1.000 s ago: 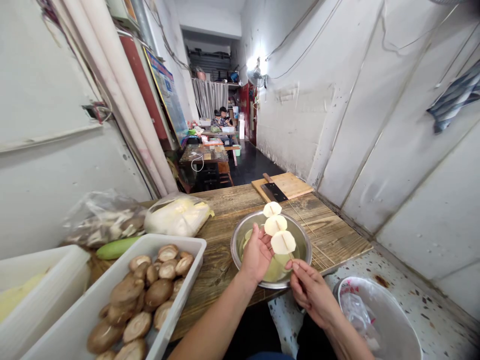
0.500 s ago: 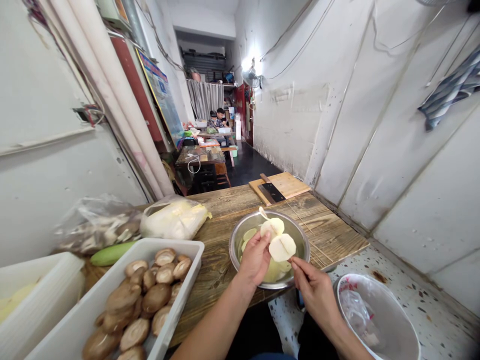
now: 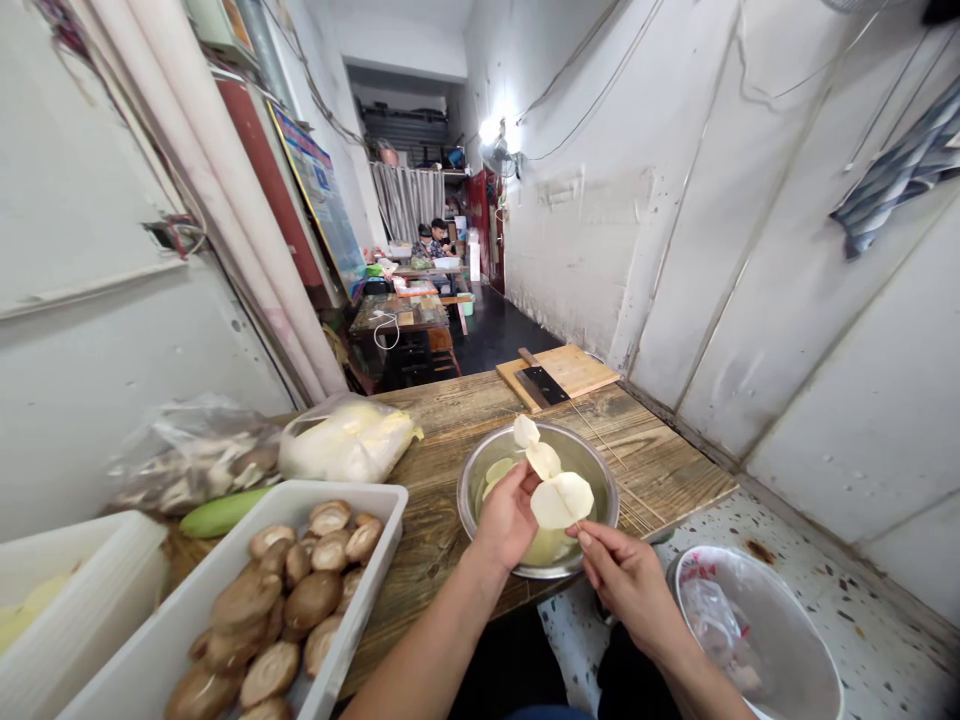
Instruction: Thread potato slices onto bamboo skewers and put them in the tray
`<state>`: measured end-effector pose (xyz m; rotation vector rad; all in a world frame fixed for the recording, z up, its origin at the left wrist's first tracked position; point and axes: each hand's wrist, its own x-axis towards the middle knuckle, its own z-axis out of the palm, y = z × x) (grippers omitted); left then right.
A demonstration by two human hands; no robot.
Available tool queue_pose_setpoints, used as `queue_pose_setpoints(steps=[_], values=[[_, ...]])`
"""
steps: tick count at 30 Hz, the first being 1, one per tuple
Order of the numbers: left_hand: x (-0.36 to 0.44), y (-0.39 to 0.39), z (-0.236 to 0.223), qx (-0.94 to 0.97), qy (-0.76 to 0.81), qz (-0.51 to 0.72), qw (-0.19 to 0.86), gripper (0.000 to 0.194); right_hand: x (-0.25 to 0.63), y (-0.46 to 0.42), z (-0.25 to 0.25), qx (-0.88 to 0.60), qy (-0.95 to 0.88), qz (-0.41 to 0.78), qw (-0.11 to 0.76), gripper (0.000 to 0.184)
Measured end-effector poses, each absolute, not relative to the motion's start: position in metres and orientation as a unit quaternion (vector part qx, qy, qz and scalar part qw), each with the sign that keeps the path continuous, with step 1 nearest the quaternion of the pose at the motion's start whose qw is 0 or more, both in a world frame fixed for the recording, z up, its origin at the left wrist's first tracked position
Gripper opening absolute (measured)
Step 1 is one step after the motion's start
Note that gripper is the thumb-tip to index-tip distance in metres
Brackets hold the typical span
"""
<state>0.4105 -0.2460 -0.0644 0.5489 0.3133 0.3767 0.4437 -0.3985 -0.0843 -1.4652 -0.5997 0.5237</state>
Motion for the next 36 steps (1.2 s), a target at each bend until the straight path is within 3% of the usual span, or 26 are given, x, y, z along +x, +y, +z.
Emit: queue_pose_setpoints(steps=[4,8,12,29,36], values=[[0.4,-0.245,-0.06,0.287,0.085,0.146,0.943,0.055,0.445,-0.394,-0.09,-0.663,-0.28,0.228,0.656,0.041],[0.398,-0.248,-0.062,0.338,0.113,0.172,0.918,0.038,0.439,-0.391,-0.088,-0.61,-0.227,0.336,0.681,0.046],[0.399,-0.244,-0.066,0.334,0.081,0.148,0.928,0.037,0.44,-0.392,-0.083,-0.556,-0.184,0.397,0.706,0.045],[0.402,-0.228,-0.064,0.301,0.162,0.181,0.922,0.034,0.45,-0.396,-0.088,-0.449,-0.151,0.473,0.743,0.033],[0.406,-0.22,-0.06,0.335,0.194,0.263,0.884,0.02,0.45,-0.398,-0.095,-0.471,-0.154,0.471,0.73,0.034]])
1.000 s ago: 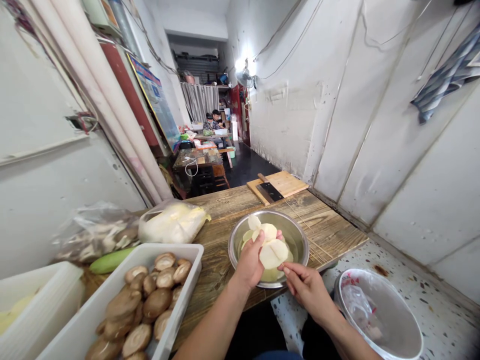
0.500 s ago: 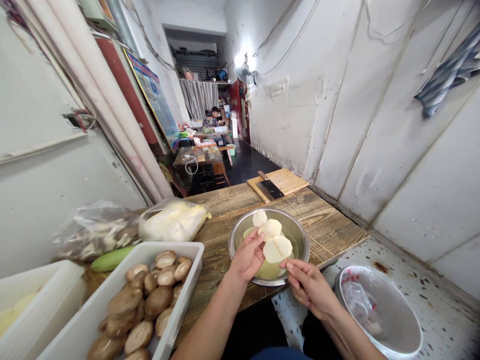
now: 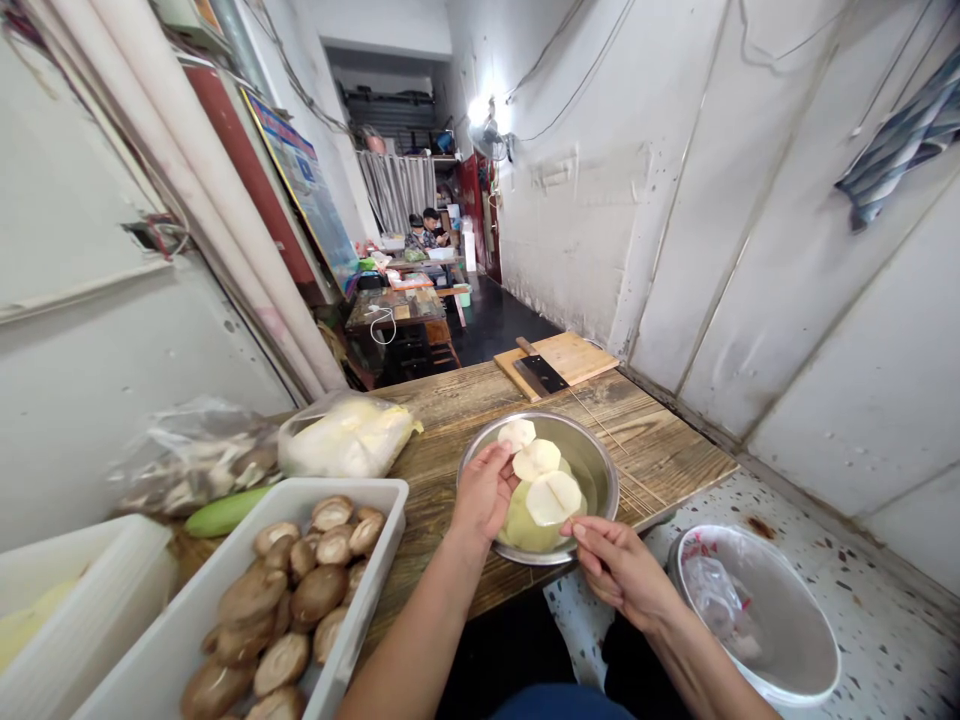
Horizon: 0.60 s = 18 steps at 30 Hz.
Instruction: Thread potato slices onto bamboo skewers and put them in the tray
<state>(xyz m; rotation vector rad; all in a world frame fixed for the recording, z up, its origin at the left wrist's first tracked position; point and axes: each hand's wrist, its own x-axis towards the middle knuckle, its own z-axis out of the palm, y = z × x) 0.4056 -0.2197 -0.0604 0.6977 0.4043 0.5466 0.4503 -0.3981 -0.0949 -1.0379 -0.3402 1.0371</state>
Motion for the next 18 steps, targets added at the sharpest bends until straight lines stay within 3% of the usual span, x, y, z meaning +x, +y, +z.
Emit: queue_pose_setpoints(steps=[6,14,18], values=[[0.404,-0.227,-0.059,0.38,0.132,0.242,0.883,0.035,0.45,-0.396,-0.091,-0.487,-0.154,0.462,0.725,0.036],[0.401,-0.228,-0.053,0.388,0.141,0.235,0.88,0.035,0.449,-0.395,-0.09,-0.489,-0.153,0.453,0.73,0.036],[0.397,-0.236,-0.06,0.391,0.138,0.164,0.895,0.033,0.448,-0.388,-0.089,-0.512,-0.146,0.395,0.749,0.037]])
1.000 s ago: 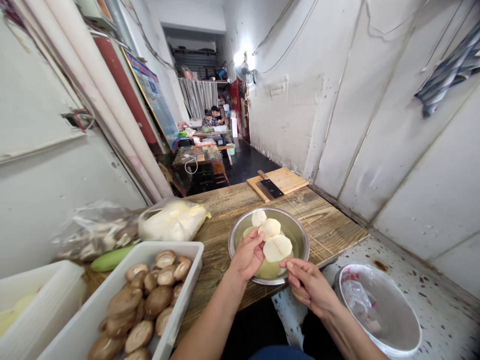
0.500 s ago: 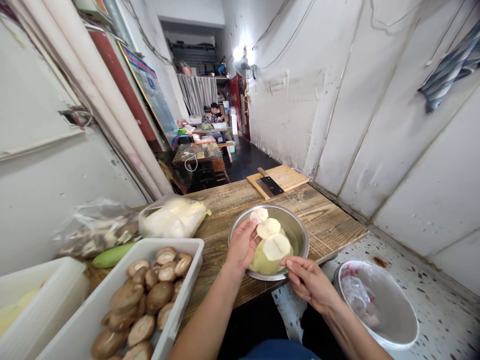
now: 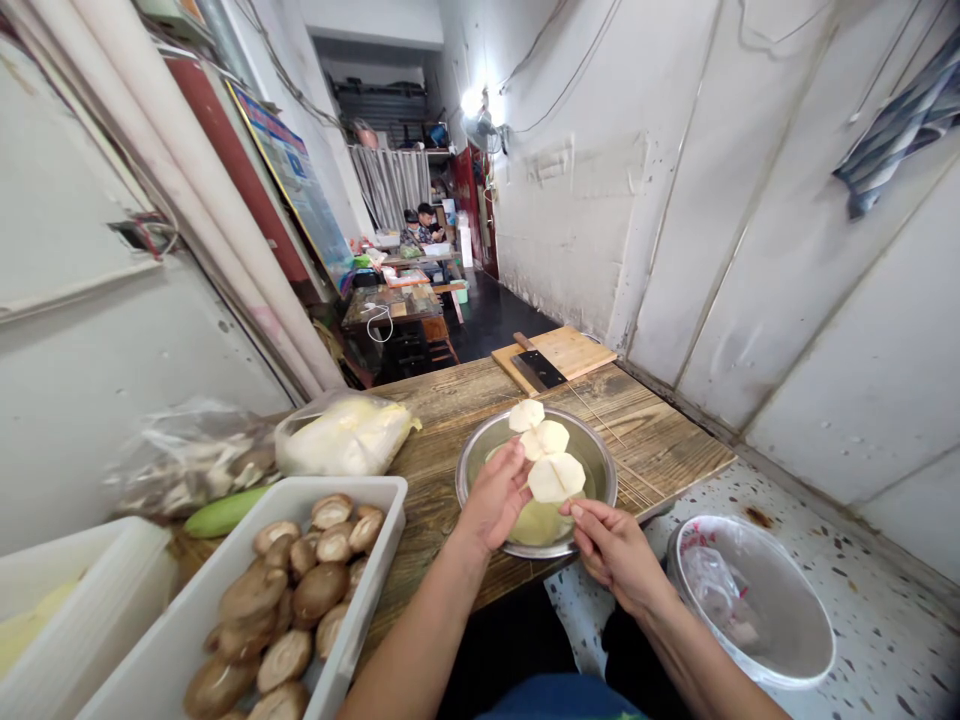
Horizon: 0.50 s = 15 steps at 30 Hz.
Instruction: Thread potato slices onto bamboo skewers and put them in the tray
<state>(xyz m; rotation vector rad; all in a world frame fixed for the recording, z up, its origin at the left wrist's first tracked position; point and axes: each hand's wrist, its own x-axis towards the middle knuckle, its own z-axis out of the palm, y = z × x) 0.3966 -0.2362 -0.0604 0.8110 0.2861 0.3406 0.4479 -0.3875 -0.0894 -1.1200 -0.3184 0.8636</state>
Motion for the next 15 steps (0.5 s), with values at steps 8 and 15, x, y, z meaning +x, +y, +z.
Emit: queue_pose_setpoints(steps=[8,15], values=[[0.398,-0.238,-0.071,0.391,0.165,0.203,0.882,0.027,0.442,-0.379,-0.089,-0.572,-0.204,0.343,0.717,0.039],[0.389,-0.253,-0.061,0.371,0.168,0.248,0.879,0.027,0.431,-0.365,-0.092,-0.552,-0.226,0.326,0.734,0.035]])
